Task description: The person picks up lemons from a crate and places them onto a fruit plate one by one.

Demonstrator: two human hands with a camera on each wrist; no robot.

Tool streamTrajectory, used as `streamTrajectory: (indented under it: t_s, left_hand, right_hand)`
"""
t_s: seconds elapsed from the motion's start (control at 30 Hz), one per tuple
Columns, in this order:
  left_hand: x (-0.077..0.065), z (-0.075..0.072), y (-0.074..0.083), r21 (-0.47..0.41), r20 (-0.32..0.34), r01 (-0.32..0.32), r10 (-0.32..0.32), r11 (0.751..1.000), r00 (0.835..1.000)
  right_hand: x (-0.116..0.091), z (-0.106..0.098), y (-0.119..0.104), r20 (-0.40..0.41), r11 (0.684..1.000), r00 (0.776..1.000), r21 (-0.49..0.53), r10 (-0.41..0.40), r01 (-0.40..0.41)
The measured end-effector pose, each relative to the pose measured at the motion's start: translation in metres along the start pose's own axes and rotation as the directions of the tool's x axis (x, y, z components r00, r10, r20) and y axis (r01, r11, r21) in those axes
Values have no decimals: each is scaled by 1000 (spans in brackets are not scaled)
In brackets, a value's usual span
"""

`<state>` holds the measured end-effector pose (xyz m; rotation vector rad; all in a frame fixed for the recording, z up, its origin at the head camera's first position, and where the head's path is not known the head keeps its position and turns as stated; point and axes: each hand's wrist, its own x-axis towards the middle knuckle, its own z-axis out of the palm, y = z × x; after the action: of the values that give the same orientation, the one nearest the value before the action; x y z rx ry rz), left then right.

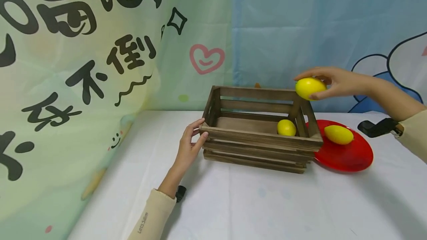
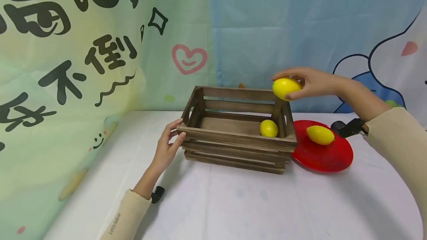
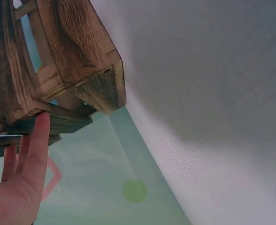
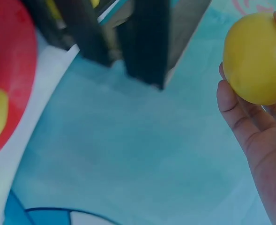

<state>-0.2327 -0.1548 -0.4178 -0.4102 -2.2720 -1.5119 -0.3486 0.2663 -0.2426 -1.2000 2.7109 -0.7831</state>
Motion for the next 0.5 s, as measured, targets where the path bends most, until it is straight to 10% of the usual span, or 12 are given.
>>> streamTrajectory:
  t_s: [0.5]
  left_hand:
    - [0, -1, -1, 23, 2, -11, 11, 1000, 1000]
  right_hand:
    - [-64, 14, 52, -122, 988, 981, -8, 153, -155]
